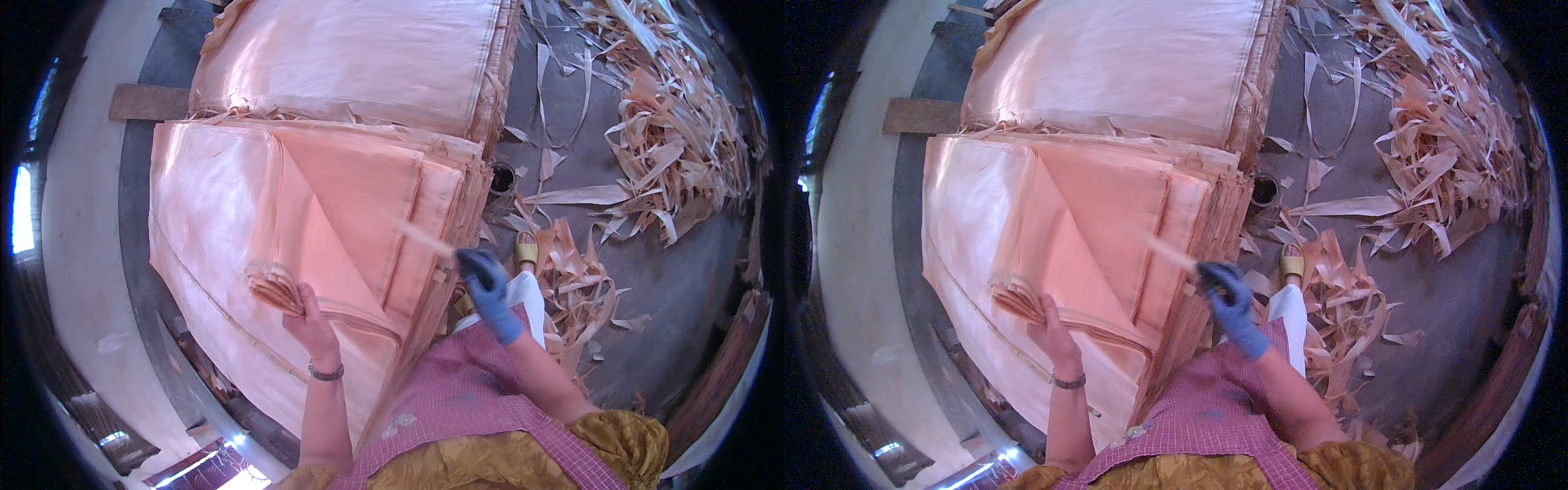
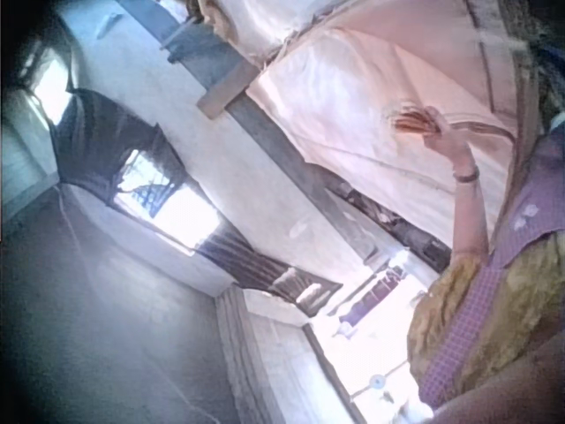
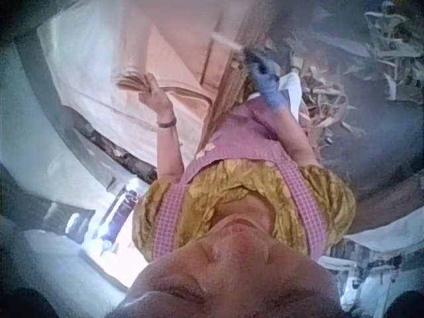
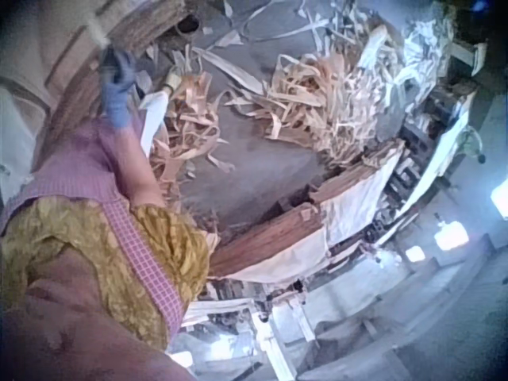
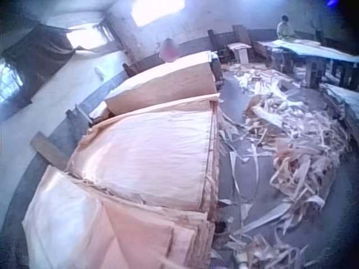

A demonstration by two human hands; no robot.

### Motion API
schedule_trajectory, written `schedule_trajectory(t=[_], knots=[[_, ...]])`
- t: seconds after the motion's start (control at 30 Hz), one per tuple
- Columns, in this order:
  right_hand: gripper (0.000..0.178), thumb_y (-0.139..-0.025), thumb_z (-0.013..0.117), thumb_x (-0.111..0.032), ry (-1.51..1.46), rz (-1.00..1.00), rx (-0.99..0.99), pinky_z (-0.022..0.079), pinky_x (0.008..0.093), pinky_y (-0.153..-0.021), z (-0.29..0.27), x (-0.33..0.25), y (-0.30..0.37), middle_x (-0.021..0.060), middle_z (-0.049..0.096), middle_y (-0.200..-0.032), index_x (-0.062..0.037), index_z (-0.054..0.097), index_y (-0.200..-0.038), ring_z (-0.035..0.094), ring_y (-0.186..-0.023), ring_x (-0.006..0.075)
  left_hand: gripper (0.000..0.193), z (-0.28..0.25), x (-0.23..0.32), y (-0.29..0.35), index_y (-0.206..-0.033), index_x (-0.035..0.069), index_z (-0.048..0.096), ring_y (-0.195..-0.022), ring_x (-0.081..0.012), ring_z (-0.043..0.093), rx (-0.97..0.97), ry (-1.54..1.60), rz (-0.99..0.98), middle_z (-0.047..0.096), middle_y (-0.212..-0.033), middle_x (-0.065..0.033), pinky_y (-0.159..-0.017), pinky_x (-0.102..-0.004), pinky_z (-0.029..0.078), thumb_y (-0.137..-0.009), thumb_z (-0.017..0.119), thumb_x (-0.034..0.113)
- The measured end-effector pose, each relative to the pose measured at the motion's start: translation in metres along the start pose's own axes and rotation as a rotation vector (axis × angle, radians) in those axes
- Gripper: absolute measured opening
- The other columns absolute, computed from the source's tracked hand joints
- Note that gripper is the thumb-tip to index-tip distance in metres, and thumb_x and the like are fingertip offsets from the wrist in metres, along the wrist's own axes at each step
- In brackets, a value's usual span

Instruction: The person cuts excess material from wood veneers using a knife, measures wood panels with a measuring stick, and stacks the veneers into organized piles.

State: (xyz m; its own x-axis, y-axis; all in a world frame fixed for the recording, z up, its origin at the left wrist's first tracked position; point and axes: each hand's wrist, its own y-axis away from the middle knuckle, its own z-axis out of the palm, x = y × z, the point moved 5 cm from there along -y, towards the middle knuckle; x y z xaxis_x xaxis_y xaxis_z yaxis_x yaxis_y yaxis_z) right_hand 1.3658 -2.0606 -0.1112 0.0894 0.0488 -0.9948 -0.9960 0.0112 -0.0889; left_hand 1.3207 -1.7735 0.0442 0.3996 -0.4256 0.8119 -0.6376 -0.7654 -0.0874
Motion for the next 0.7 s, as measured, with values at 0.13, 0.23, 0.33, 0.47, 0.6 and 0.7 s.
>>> schedule_trajectory(t=[0.13, 0.23, 0.33, 0.47, 0.6, 0.7], knots=[[0.033, -0.079, 0.065, -0.001, 0.098, 0.059, -0.139, 0.049, 0.0370, -0.087, 0.067, 0.027, 0.045, 0.0151, 0.064, -0.103, -0.0061, 0.066, -0.112, 0.060, -0.099, 0.0325, 0.029, 0.017, 0.013, 0.003, -0.113, -0.012, 0.059, -0.097, -0.0149, 0.060, -0.065, -0.011, 0.125, 0.067, -0.110, -0.0121, -0.088, -0.0303, 0.047, -0.093, 0.061, 0.009], [0.035, -0.080, 0.066, -0.005, 0.182, 0.036, -0.107, 0.049, 0.0398, -0.086, 0.078, 0.042, 0.059, 0.0151, 0.062, -0.107, -0.0074, 0.065, -0.115, 0.060, -0.098, 0.0341, 0.031, 0.043, 0.033, 0.005, -0.116, -0.013, 0.057, -0.099, -0.0172, 0.061, -0.161, -0.017, 0.215, 0.066, -0.112, -0.0125, -0.090, -0.0301, 0.046, -0.092, 0.061, 0.007], [0.038, -0.080, 0.068, -0.008, 0.205, 0.098, -0.067, 0.050, 0.0391, -0.084, 0.074, 0.045, 0.069, 0.0147, 0.062, -0.109, -0.0075, 0.063, -0.118, 0.060, -0.097, 0.0326, 0.029, 0.072, 0.019, -0.001, -0.107, -0.008, 0.060, -0.089, -0.0218, 0.065, -0.240, -0.103, 0.253, 0.068, -0.099, -0.0177, -0.080, -0.0341, 0.049, -0.087, 0.066, 0.011], [0.054, -0.079, 0.073, -0.015, 0.075, 0.316, 0.070, 0.051, 0.0351, -0.079, 0.060, 0.048, 0.085, 0.0122, 0.062, -0.107, -0.0062, 0.055, -0.128, 0.061, -0.089, 0.0249, 0.024, 0.115, 0.020, 0.008, -0.091, -0.004, 0.058, -0.074, -0.0320, 0.064, -0.310, -0.262, 0.356, 0.064, -0.080, -0.0205, -0.068, -0.0393, 0.049, -0.078, 0.070, 0.013], [0.054, -0.079, 0.075, -0.017, -0.010, 0.530, 0.140, 0.051, 0.0302, -0.073, 0.045, 0.059, 0.100, 0.0099, 0.062, -0.104, -0.0038, 0.052, -0.126, 0.061, -0.083, 0.0175, 0.025, 0.133, 0.012, 0.013, -0.087, -0.004, 0.056, -0.069, -0.0314, 0.061, -0.276, -0.384, 0.430, 0.063, -0.077, -0.0186, -0.065, -0.0372, 0.048, -0.082, 0.070, 0.017], [0.043, -0.080, 0.075, -0.019, -0.029, 0.491, 0.191, 0.051, 0.0304, -0.073, 0.043, 0.079, 0.103, 0.0113, 0.063, -0.103, -0.0031, 0.057, -0.117, 0.062, -0.085, 0.0183, 0.025, 0.133, 0.008, 0.015, -0.089, -0.004, 0.056, -0.071, -0.0328, 0.061, -0.266, -0.341, 0.389, 0.062, -0.079, -0.0196, -0.067, -0.0384, 0.048, -0.081, 0.070, 0.015]])
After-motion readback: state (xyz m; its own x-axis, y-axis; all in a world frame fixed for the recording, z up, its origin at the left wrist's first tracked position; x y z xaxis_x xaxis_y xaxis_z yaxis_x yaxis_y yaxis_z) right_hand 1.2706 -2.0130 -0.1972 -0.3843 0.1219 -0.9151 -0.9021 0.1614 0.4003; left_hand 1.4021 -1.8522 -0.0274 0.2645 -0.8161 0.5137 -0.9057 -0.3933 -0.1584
